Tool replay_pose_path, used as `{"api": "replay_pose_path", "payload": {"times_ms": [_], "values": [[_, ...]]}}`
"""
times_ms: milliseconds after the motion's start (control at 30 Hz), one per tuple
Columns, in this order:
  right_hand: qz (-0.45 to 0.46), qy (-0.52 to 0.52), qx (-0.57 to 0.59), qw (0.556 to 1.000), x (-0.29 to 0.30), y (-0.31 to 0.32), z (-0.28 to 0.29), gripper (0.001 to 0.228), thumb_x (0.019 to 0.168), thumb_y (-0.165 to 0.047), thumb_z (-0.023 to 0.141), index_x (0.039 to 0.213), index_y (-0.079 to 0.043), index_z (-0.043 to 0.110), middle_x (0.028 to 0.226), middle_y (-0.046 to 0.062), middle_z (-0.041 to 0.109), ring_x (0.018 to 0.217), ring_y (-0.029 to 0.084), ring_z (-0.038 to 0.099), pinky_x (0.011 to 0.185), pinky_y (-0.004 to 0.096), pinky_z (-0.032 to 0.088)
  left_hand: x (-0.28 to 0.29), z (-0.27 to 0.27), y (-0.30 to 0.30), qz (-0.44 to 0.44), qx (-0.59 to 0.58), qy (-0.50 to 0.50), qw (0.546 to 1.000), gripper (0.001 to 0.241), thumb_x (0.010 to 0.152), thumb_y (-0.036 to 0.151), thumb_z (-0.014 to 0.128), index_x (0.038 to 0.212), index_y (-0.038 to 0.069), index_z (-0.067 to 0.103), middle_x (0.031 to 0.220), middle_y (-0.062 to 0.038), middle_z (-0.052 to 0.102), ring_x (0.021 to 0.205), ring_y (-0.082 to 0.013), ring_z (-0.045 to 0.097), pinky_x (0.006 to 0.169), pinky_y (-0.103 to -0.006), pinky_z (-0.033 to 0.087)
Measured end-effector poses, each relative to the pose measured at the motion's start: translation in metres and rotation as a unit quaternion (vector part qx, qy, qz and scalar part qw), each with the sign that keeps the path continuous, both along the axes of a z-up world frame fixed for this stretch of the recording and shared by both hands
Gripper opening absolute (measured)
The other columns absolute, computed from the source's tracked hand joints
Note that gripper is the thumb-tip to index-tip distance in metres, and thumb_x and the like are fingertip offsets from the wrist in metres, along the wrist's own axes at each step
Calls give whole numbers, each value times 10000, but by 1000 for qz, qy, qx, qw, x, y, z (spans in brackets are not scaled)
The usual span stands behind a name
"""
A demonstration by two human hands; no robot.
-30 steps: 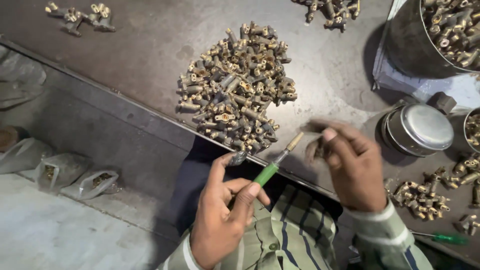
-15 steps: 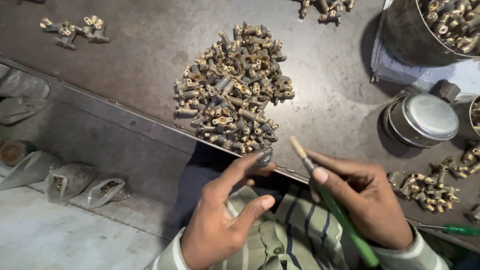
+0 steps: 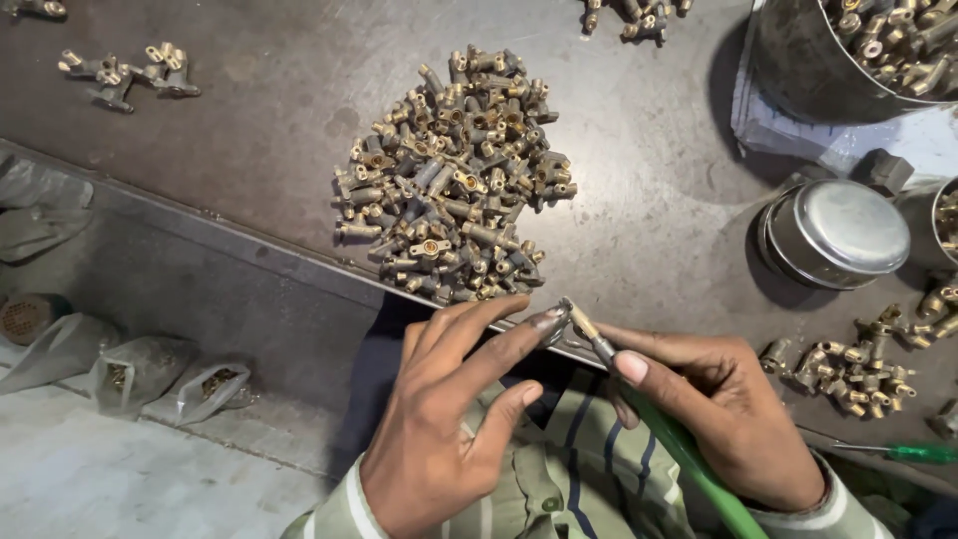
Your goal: Assembling small metal fittings using a handheld powered tool at a workbench.
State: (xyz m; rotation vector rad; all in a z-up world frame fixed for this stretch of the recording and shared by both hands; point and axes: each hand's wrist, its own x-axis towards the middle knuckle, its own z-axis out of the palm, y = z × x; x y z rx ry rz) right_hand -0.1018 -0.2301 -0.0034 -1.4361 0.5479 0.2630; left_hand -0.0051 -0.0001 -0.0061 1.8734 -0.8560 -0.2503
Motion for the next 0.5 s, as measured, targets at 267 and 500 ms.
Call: {"api": "replay_pose_path", "payload": {"times_ms": [267, 500], "values": [[0, -12, -15, 1000, 1, 2, -1, 406, 941, -123, 656, 1310, 24, 740, 837, 67, 765, 698, 105, 595, 623, 258, 503, 8, 14, -3, 15, 44, -75, 996, 510, 886, 96, 693, 1391, 150, 643, 1411, -161, 597, 1298, -347, 557, 1079, -468, 372], [2, -23, -22, 999, 0, 3, -1, 399, 956, -115, 639, 1316, 23, 741, 747, 66, 713, 689, 108, 592, 625, 255, 490, 8, 16, 3, 27, 48, -120, 991, 510, 871, 58, 690, 1362, 191, 649, 1428, -176, 571, 1325, -358, 538, 1087, -485, 359]]}}
